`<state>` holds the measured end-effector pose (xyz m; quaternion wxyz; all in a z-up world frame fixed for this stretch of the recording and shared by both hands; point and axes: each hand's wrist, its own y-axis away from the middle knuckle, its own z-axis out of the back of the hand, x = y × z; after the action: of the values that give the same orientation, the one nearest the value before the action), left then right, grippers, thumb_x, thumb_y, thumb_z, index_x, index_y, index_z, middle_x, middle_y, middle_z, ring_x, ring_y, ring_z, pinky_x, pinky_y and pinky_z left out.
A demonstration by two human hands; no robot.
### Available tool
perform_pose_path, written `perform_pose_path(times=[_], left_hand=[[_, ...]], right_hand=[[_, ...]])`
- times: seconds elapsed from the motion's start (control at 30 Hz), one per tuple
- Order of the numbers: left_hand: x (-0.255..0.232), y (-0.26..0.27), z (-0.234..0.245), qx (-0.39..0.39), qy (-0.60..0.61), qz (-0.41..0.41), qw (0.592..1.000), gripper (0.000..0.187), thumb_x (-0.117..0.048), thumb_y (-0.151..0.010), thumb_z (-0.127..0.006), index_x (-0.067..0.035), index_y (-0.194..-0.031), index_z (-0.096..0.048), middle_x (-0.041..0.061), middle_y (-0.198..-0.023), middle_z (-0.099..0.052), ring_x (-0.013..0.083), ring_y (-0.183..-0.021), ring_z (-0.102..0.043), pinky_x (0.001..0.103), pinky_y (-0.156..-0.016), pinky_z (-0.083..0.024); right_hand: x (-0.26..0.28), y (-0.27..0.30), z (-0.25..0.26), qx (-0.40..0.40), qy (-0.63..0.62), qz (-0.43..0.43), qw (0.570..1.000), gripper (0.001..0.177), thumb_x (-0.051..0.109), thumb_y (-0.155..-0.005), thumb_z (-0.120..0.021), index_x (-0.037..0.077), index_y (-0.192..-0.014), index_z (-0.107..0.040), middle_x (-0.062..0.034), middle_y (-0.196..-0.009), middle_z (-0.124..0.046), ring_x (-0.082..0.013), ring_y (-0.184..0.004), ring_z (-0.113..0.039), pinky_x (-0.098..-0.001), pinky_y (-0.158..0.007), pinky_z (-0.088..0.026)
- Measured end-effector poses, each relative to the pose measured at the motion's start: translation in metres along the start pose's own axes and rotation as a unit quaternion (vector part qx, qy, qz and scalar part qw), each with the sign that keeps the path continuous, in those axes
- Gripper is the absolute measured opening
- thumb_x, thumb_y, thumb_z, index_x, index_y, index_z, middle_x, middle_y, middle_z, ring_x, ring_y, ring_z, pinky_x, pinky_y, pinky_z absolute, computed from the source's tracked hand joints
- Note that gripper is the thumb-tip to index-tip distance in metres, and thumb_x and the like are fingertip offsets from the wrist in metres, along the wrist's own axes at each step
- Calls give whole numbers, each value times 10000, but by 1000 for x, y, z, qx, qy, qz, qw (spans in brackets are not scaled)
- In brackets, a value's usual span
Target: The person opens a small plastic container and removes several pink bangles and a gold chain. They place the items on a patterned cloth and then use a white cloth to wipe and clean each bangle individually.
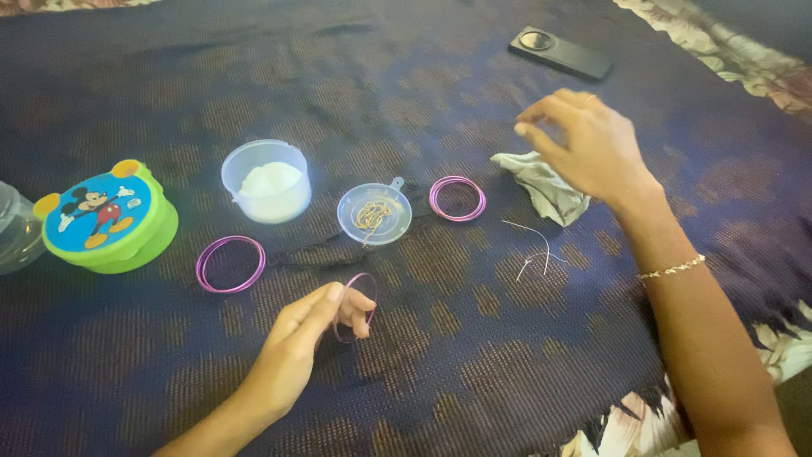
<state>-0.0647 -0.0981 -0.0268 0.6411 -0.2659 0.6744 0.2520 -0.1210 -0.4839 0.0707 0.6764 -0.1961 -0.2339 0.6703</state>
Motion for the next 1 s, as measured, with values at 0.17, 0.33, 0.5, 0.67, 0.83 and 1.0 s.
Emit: perform_pose_path(times=[0.17, 0.33, 0.5, 0.67, 0.83, 1.0], left_hand=[[2, 0, 0, 17, 2, -29, 999, 390, -297, -1056, -478, 8, -1074, -720, 45, -849, -701, 135, -885, -658, 306, -927, -477], [3, 0, -2, 15, 20, -44, 999, 303, -245, -1040, -549, -4, -1156, -693, 30, -829, -652, 125, -878, -628, 295, -929, -483], [7, 1, -3, 3, 30, -68, 997, 298, -251, -1052, -547, -8, -1163, -678, 2, -816, -581, 119, -854, -611, 287, -851, -510], [3, 0, -7, -8, 21, -84, 996, 302, -258, -1060, -554, -13, -1179, -684, 4, -874, -601, 106, -878, -586, 281, -860, -490], [4, 0, -11, -8, 61, -68, 996, 278, -203, -986, -600, -47, -1214, -631, -16, -1128, -679, 79, -999, -611, 273, -914, -506], [5, 4, -14, 65, 24, -102, 992, 295, -211, -1037, -582, -3, -1216, -691, 22, -1160, -723, 75, -1041, -638, 262, -945, -515]], right_hand=[[-1, 0, -9, 226, 73, -126, 963, 514, 625, -878, -643, 213, -1160, -770, -73, -1075, -759, -300, -1004, -715, -450, -848, -553], [5, 0, 12, 276, 104, -184, 938, 565, 671, -827, -672, 204, -1131, -766, -99, -1013, -793, -265, -921, -755, -418, -796, -583], [12, 4, 31, 284, -46, -183, 940, 483, 562, -835, -744, 102, -983, -764, -138, -838, -755, -226, -683, -763, -348, -643, -576], [52, 12, 40, 251, -232, -54, 938, 303, 402, -809, -735, 115, -906, -741, -36, -742, -768, -163, -619, -716, -318, -535, -556], [130, 47, 35, 354, -318, 48, 878, 282, 309, -861, -721, 81, -1026, -698, -44, -863, -762, -168, -749, -767, -348, -656, -610], [168, 74, 18, 219, -349, 132, 902, 226, 139, -946, -663, 99, -1162, -716, -113, -915, -710, -305, -779, -733, -386, -679, -578]])
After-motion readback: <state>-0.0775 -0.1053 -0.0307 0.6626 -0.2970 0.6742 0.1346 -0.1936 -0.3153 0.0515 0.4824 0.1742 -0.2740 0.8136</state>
